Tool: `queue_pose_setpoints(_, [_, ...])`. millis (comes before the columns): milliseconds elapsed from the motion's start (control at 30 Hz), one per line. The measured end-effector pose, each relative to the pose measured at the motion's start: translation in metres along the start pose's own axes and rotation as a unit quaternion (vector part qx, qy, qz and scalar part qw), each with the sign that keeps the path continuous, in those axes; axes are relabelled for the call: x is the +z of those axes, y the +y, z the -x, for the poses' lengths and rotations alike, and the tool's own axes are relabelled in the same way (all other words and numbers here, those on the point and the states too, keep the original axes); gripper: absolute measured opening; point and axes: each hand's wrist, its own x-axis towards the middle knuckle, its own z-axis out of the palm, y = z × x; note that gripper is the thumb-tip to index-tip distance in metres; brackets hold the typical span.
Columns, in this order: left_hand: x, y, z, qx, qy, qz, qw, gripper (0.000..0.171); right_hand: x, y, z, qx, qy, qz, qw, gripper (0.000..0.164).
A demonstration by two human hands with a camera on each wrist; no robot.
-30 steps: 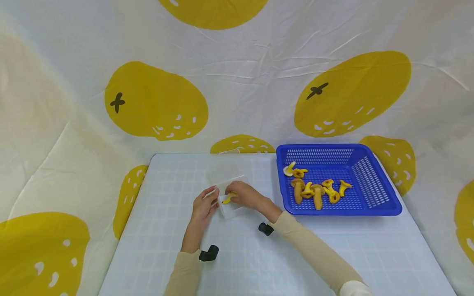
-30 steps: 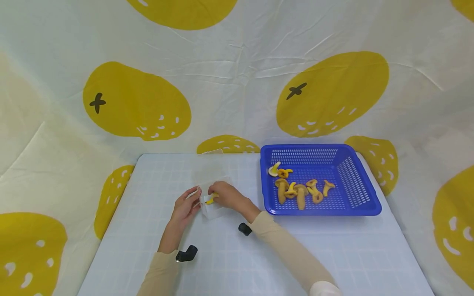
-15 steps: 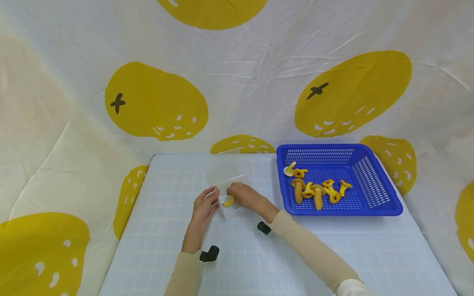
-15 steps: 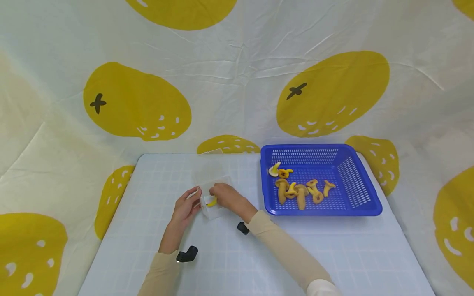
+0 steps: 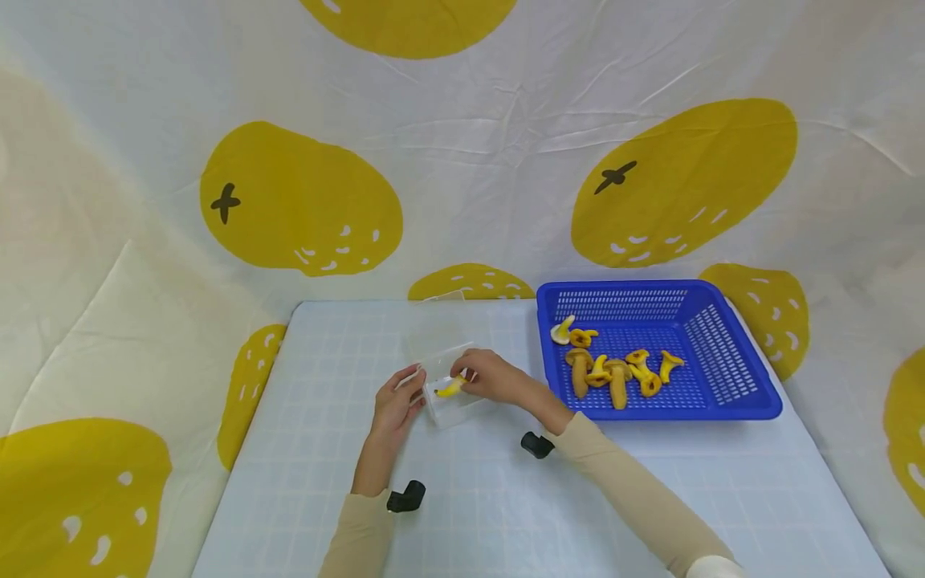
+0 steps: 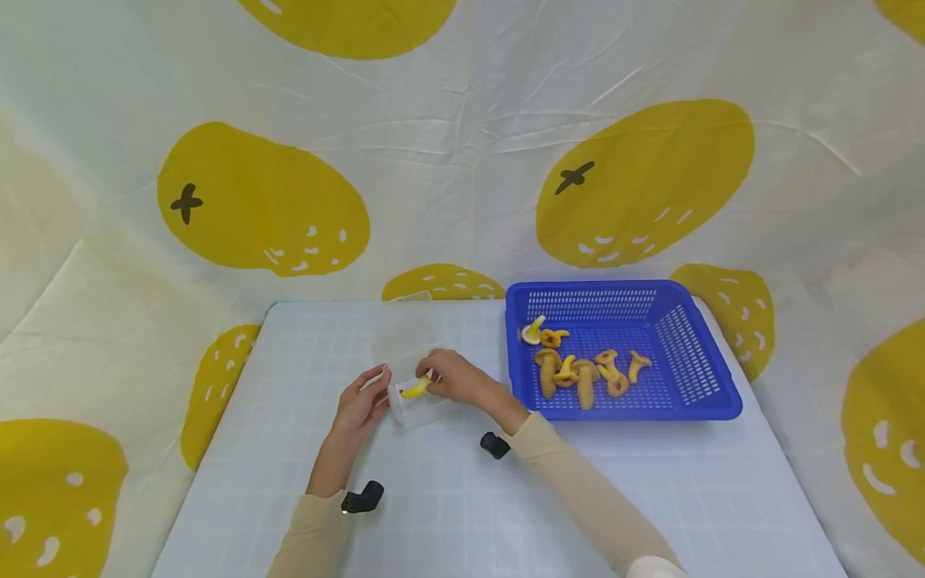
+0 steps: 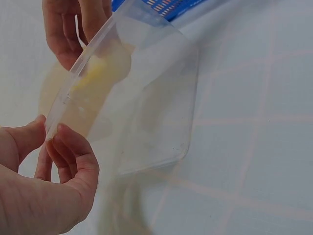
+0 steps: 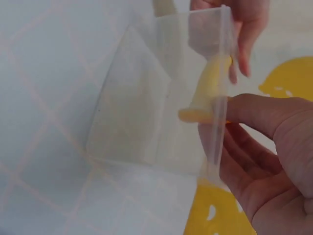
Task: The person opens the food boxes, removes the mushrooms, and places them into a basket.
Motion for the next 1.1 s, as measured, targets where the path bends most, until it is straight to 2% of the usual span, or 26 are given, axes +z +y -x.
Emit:
queue_pose_setpoints(233, [0.000, 0.000, 0.001, 0.001, 0.001, 0.000, 1.0000, 0.048, -0.017, 0.005, 0.013, 0.008, 0.020, -0.083, 0.996, 0.025])
queue_pose_setpoints(467, [0.000, -0.001, 0.000, 0.010, -0.003, 0.018, 0.9998, 0.050, -0.039, 0.012, 0.027, 0.054, 0.051, -0.141, 0.987, 0.028])
queue_pose_setpoints(733, [-0.001, -0.001, 0.000, 0.012, -0.008, 0.020, 0.9997, 0.050, -0.062, 0.022, 0.042, 0.117, 0.088, -0.134, 0.980, 0.027])
queue_pose_setpoints(833, [-0.001, -0.002, 0.000, 0.012, -0.009, 0.020, 0.9997, 0.049, -0.069, 0.028, 0.048, 0.117, 0.099, -0.148, 0.977, 0.029])
queue_pose_setpoints(1100, [-0.001, -0.001, -0.001, 0.008, -0.009, 0.009, 0.9999, 0.049, -0.089, 0.040, 0.067, 0.152, 0.136, -0.182, 0.962, 0.030])
